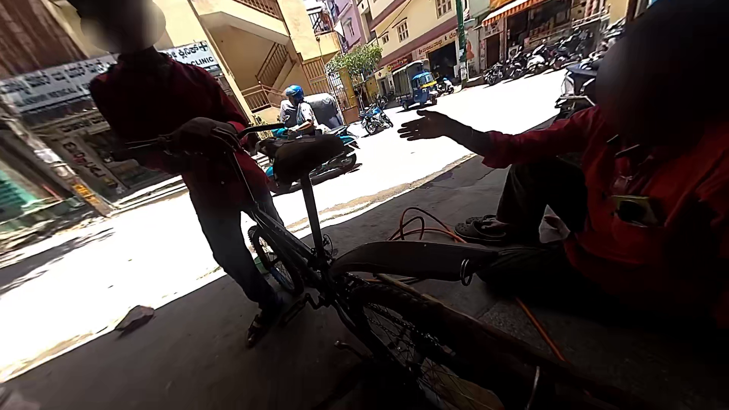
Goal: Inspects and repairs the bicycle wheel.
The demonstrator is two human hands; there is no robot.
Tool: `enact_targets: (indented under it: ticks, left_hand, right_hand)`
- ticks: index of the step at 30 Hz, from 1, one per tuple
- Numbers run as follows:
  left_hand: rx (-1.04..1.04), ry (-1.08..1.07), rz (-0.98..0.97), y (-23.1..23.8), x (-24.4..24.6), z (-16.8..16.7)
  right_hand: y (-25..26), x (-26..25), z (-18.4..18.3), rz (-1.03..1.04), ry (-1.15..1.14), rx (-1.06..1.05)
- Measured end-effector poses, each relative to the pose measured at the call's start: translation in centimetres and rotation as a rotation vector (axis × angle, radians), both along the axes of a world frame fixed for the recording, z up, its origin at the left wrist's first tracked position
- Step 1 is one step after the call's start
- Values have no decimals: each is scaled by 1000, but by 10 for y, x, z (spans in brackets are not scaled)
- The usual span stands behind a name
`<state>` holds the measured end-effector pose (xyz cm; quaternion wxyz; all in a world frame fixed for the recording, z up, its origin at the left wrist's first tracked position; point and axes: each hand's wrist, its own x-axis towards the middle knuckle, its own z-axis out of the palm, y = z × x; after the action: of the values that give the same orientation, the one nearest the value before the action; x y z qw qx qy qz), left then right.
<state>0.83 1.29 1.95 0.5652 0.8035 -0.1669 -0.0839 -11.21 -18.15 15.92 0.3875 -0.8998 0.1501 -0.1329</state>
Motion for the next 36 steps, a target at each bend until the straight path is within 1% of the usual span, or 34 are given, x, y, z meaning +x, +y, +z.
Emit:
enact_targets:
  ticks: [1, 2, 3, 5, 6, 7, 8, 9, 10, 11, 12, 13, 14, 15, 17, 18, 20, 22, 25, 27, 32, 36]
  left_hand:
    - [-65, 88, 23, -2, 6, -1]
    - [-89, 120, 40, -3, 9, -7]
    - [-61, 99, 41, -3, 8, -11]
    - [76, -46, 1, -6, -8, -6]
    - [124, -175, -19, -9, -18, -5]
    - [154, -331, -40, -10, -27, -12]
    - [174, -438, -92, -9, -38, -12]
    - [241, -444, -196, -5, -53, 2]
    - [359, -369, -310, -3, -68, 27]
    - [456, -320, -383, 0, -77, 42]
    - [455, -356, -377, 2, -76, 33]
    - [359, -470, -301, 4, -67, 2]
    - [266, -503, -225, 3, -57, -19]
    - [211, -468, -158, 1, -47, -26]
    - [176, -289, -81, -2, -28, -18]
    - [150, -205, -60, -2, -18, -16]
    - [18, -55, -27, -4, -3, -16]
    - [-74, 39, -4, -4, 8, -20]
    - [-87, 50, 3, -7, 15, -24]
    - [-61, 15, -7, -9, 14, -25]
    - [-8, -60, -36, -12, 0, -15]
    - [-74, 1, -7, -10, 11, -23]
  right_hand:
    - [1, -1, 4, 5, 11, 9]
    - [2, -3, 6, 21, -11, 17]
    - [3, -4, 5, 49, -68, 15]
    - [-3, -3, -7, 72, -145, 2]
    - [-7, -1, -18, 51, -178, -26]
    - [-9, 0, -24, 24, -187, -36]
    - [-9, -1, -22, -15, -146, -25]
    - [-8, -2, -18, -42, -106, -10]
    - [-8, -2, -16, -49, -75, 1]
    - [-10, -3, -17, -30, -67, 6]
    - [-14, 0, -25, -11, -92, -29]
    - [-17, 4, -29, 8, -115, -34]
    - [-19, 5, -30, 20, -120, -31]
    - [-20, 6, -30, 22, -111, -35]
    - [-18, 6, -26, 20, -98, -53]
    - [-16, 5, -25, 18, -92, -58]
    - [-15, 5, -24, 19, -99, -75]
    - [-17, 6, -25, 28, -84, -60]
    - [-18, 8, -26, 39, -84, -51]
    - [-19, 8, -27, 37, -78, -65]
    - [-20, 9, -29, 44, -114, -73]
    - [-21, 10, -28, 50, -115, -70]
